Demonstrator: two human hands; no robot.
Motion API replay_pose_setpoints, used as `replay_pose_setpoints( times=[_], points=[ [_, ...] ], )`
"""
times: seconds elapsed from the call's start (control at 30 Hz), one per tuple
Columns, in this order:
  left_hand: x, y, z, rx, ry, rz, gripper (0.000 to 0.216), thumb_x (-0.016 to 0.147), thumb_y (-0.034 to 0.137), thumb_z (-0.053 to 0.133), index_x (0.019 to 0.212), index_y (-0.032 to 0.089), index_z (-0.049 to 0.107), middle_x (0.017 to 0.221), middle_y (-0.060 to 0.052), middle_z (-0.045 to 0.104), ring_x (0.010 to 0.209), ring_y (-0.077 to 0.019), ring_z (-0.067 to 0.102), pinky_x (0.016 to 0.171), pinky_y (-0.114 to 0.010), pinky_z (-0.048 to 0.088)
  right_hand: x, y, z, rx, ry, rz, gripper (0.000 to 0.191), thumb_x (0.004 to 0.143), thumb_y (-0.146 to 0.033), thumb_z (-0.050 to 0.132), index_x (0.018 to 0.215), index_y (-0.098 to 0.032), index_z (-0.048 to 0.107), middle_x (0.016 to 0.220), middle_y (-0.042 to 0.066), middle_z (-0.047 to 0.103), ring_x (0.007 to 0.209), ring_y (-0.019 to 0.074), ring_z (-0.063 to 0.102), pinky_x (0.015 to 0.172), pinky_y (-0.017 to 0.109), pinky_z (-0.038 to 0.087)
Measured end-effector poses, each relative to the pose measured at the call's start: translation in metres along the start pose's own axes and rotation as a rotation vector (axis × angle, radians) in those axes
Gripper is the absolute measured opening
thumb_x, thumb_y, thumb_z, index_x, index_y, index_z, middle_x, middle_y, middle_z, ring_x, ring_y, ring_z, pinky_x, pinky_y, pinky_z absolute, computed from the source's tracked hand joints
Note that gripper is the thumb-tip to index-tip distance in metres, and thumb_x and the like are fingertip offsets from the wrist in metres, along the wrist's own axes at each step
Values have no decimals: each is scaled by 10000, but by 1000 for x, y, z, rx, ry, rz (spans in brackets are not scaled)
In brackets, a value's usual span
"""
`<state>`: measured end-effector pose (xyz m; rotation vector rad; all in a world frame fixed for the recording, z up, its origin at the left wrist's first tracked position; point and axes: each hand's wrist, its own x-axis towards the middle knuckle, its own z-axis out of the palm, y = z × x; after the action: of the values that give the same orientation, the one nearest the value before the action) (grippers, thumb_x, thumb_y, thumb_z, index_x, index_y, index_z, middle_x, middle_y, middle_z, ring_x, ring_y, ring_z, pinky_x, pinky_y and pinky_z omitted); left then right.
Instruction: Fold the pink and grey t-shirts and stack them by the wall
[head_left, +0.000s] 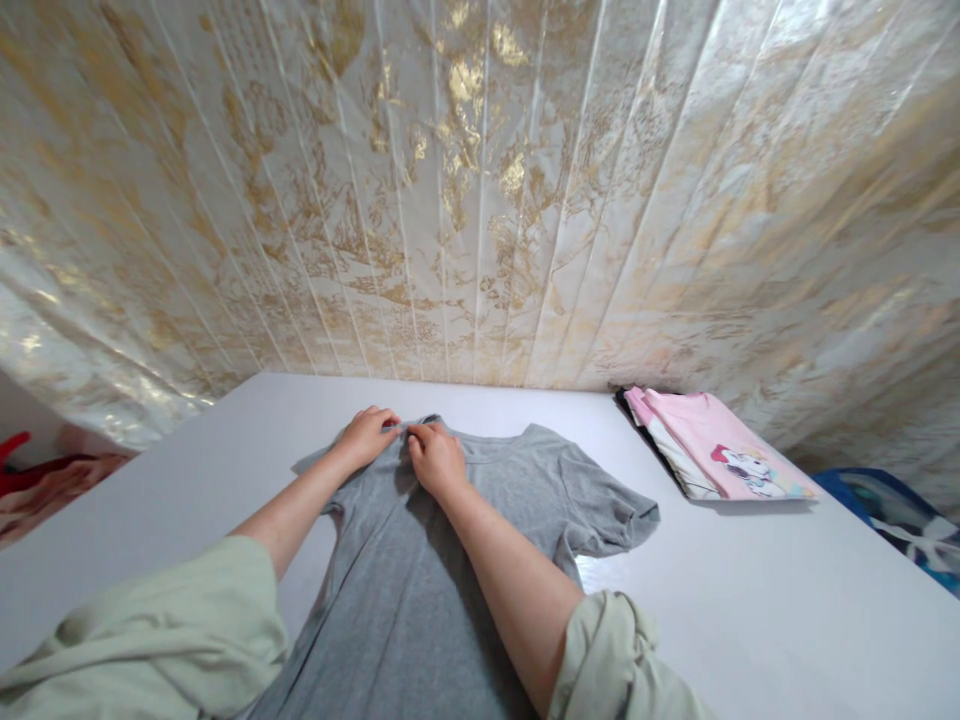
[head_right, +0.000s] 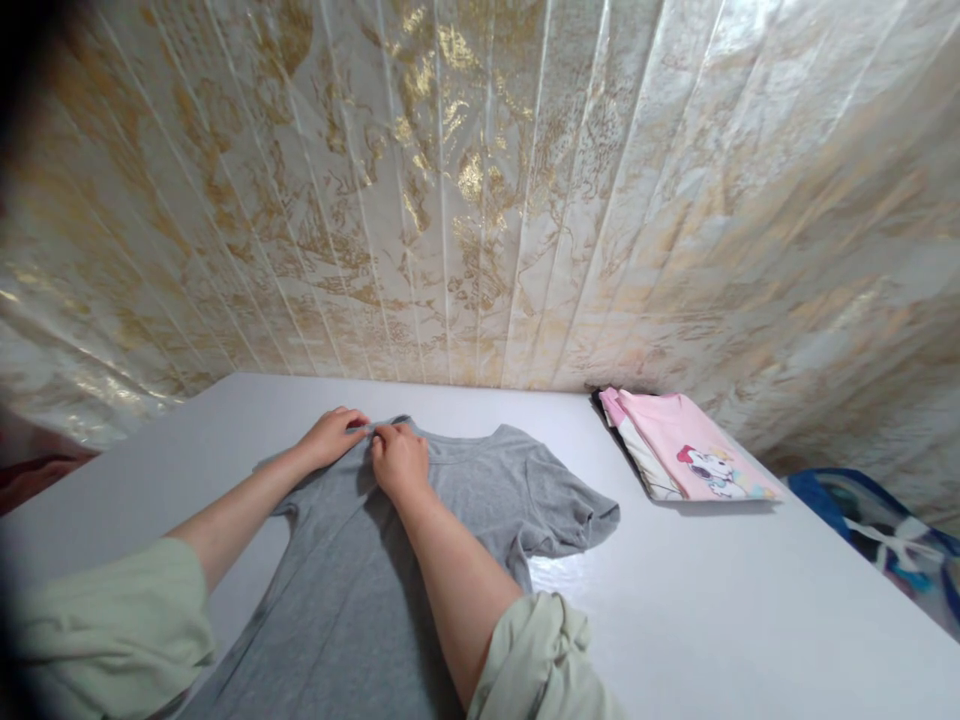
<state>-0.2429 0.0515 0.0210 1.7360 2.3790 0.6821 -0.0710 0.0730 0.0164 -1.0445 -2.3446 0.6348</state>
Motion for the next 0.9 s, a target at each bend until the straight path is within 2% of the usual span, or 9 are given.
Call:
replay_pose_setpoints(
  times=[0.1,0.2,0.3,0.43,0.53,0.63,0.77,0.9],
  points=[
    [1,-2,0,-27,17,13,109,749,293,532,780,207,592,812,-33,660,842,-197,638,811,-305,499,3,2,0,21,12,3,326,956,-266,410,1207,-262,617,1241,30,623,1138,194,571,942,322,431],
    [2,-5,-2,-47,50,-14,150,822,293,435,867,198,543,821,-24,658,797,-173,642,754,-286,508,5,5,0,18,75,41,379,948,-260,426,1304,-223,551,1363,66,543,1202,215,525,983,344,413],
    [2,-4,-5,-32,48,-30,192,834,284,427,965,188,529,910,-35,669,856,-165,645,771,-273,500,5,5,-1,-20,64,44,349,949,-272,427,1247,-212,600,1350,79,552,1181,232,530,995,367,399],
    [1,-1,-7,35,-11,-21,286,754,253,537,1034,206,563,1047,-43,672,1001,-184,631,854,-283,461,3,6,-2,-74,-7,-21,297,950,-295,439,1150,-252,653,1254,56,612,1163,223,534,977,359,394],
    [4,-1,-9,110,-61,-55,200,729,337,607,893,224,612,978,-33,700,975,-236,645,835,-320,446,1,7,-1,-132,-21,-44,305,936,-272,462,1194,-265,625,1305,50,583,1198,219,502,984,359,375],
    [7,-5,-12,168,-68,-113,157,764,366,588,802,214,600,847,-29,707,863,-228,662,754,-290,444,0,8,1,-184,-12,-50,313,945,-234,439,1203,-263,613,1328,40,569,1206,211,487,979,349,366],
    [4,-7,-14,226,39,-186,213,862,343,469,985,201,570,970,-82,701,913,-233,655,716,-281,437,1,8,2,-245,44,5,298,954,-192,405,1144,-230,630,1253,62,611,1136,220,518,920,342,378],
    [-4,-4,-9,234,59,-149,321,858,447,491,1083,225,545,1073,-86,687,964,-245,651,758,-296,452,1,4,-2,-284,107,81,238,934,-235,465,1109,-191,620,1120,99,647,1058,245,544,869,357,387]
  ],
)
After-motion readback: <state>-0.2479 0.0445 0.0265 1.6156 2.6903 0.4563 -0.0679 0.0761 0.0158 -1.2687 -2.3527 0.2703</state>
